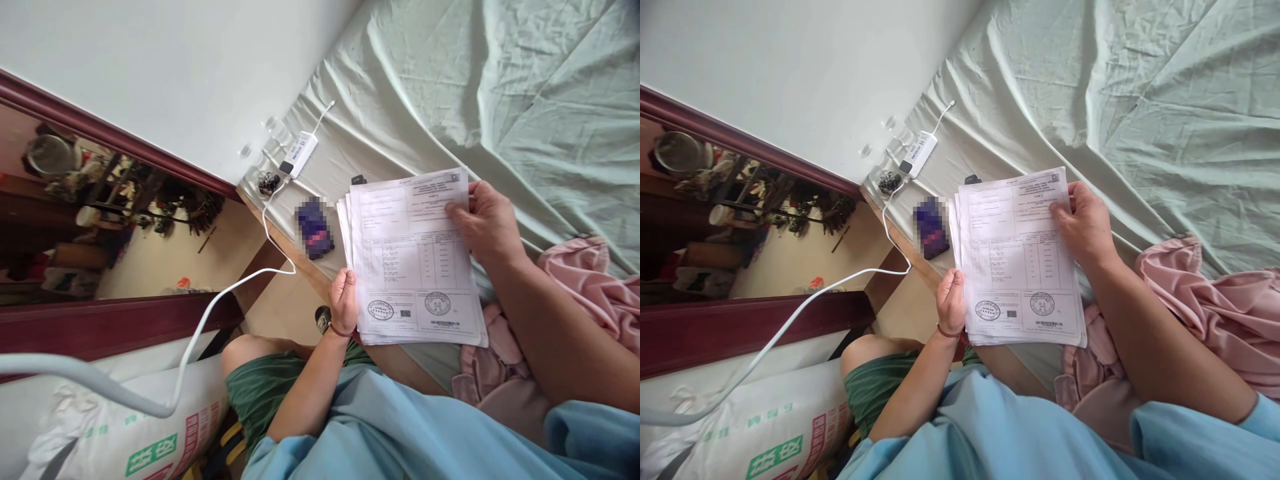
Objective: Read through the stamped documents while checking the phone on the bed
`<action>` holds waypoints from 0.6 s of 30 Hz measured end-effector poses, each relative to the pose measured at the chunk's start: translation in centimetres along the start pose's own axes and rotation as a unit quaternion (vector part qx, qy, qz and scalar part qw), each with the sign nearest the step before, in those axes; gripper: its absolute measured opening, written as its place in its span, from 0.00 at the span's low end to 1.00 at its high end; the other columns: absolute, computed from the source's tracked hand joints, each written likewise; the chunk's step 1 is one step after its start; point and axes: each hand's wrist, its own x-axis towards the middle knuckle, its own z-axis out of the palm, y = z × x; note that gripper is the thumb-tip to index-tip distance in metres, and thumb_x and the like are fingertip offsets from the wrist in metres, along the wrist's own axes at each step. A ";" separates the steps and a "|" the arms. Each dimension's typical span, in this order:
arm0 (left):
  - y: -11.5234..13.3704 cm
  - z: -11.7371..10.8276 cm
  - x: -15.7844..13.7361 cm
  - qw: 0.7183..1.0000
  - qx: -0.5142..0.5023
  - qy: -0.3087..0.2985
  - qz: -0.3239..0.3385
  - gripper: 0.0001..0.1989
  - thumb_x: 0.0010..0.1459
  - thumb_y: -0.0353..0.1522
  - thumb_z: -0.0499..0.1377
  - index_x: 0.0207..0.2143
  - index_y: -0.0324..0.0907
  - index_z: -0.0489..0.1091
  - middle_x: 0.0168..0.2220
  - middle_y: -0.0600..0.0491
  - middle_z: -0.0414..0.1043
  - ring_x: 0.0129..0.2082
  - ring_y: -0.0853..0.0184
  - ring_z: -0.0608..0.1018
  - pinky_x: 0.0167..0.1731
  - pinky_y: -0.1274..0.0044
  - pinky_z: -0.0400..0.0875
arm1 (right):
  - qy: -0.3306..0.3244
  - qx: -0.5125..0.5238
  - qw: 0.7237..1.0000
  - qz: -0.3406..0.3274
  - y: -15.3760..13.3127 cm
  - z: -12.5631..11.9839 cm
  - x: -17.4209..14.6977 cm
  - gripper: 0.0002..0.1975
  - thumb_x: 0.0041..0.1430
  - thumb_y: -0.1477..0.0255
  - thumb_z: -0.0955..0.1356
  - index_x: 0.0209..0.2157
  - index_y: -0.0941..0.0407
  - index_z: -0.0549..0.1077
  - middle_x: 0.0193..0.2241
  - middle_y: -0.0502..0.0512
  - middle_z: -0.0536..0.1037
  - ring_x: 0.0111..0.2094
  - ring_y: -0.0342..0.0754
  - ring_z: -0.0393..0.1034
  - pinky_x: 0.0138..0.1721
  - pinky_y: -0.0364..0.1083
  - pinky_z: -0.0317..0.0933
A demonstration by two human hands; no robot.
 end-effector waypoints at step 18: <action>-0.3 0.1 0.2 0.999 -0.028 0.027 -0.015 0.24 0.64 0.54 0.60 0.32 0.43 0.71 0.25 0.55 0.65 0.28 0.67 0.70 0.32 0.76 0.66 | 0.099 0.036 0.994 -0.037 -0.8 -0.3 0.1 0.06 0.54 0.70 0.73 0.36 0.54 0.80 0.28 0.48 0.78 0.26 0.42 0.68 0.28 0.45 0.60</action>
